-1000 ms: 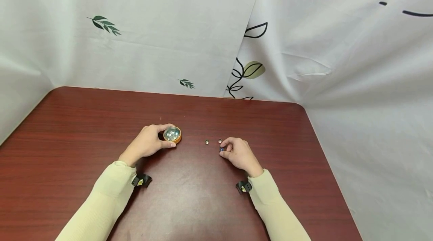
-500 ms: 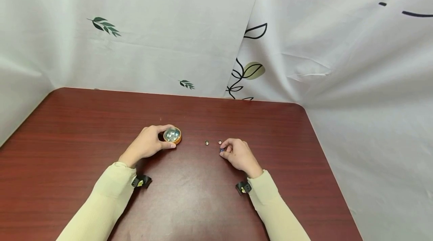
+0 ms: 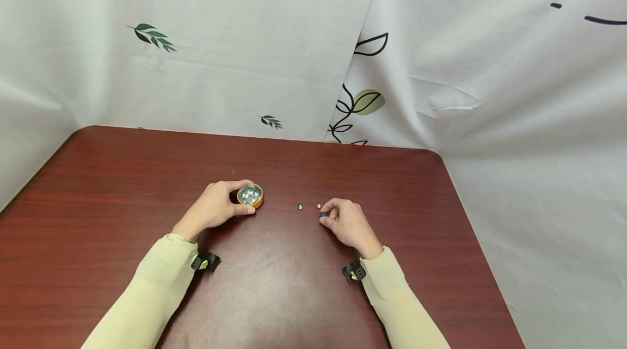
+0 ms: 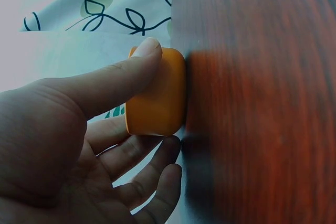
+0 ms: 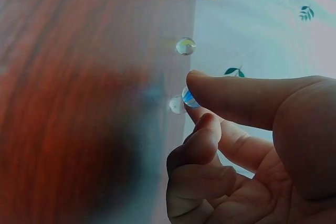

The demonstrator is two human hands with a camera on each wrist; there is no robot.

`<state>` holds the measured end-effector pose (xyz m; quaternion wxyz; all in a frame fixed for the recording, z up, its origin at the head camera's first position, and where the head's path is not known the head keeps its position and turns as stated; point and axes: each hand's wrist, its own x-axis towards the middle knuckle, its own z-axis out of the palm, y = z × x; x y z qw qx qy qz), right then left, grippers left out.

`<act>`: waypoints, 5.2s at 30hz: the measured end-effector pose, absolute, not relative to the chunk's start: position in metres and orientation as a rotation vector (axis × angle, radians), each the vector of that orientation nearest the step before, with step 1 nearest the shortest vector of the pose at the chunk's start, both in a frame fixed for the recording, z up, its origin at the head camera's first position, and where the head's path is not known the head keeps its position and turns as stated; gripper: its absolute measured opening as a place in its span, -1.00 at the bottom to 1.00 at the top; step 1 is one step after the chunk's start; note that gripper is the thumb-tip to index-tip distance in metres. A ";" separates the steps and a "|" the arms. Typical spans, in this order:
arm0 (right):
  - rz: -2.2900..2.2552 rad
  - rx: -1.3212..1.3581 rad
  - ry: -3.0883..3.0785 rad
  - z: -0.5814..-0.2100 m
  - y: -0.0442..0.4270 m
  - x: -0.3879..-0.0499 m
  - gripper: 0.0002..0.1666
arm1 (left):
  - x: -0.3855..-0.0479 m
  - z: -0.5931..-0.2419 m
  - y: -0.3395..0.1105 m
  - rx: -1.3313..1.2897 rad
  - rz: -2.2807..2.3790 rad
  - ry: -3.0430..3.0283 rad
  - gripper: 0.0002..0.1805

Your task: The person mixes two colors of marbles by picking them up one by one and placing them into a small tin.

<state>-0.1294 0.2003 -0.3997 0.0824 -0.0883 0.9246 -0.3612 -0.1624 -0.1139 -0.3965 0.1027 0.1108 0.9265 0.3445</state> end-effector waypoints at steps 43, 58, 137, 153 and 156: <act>-1.207 -0.314 2.798 -0.384 0.169 -0.137 -0.89 | -0.162 -0.397 -0.114 0.317 1.014 2.736 -0.29; -1.254 -0.342 2.788 -0.381 0.150 -0.141 -0.90 | -0.162 -0.398 -0.113 0.343 1.016 2.749 -0.29; -1.223 -0.446 2.774 -0.395 0.063 -0.156 -0.85 | -0.165 -0.400 -0.114 0.437 1.038 2.794 -0.46; -1.228 -0.444 2.756 -0.396 0.062 -0.157 -0.85 | -0.165 -0.400 -0.114 0.433 1.033 2.795 -0.47; -1.220 -0.442 2.759 -0.395 0.062 -0.156 -0.85 | -0.165 -0.399 -0.114 0.432 1.035 2.788 -0.46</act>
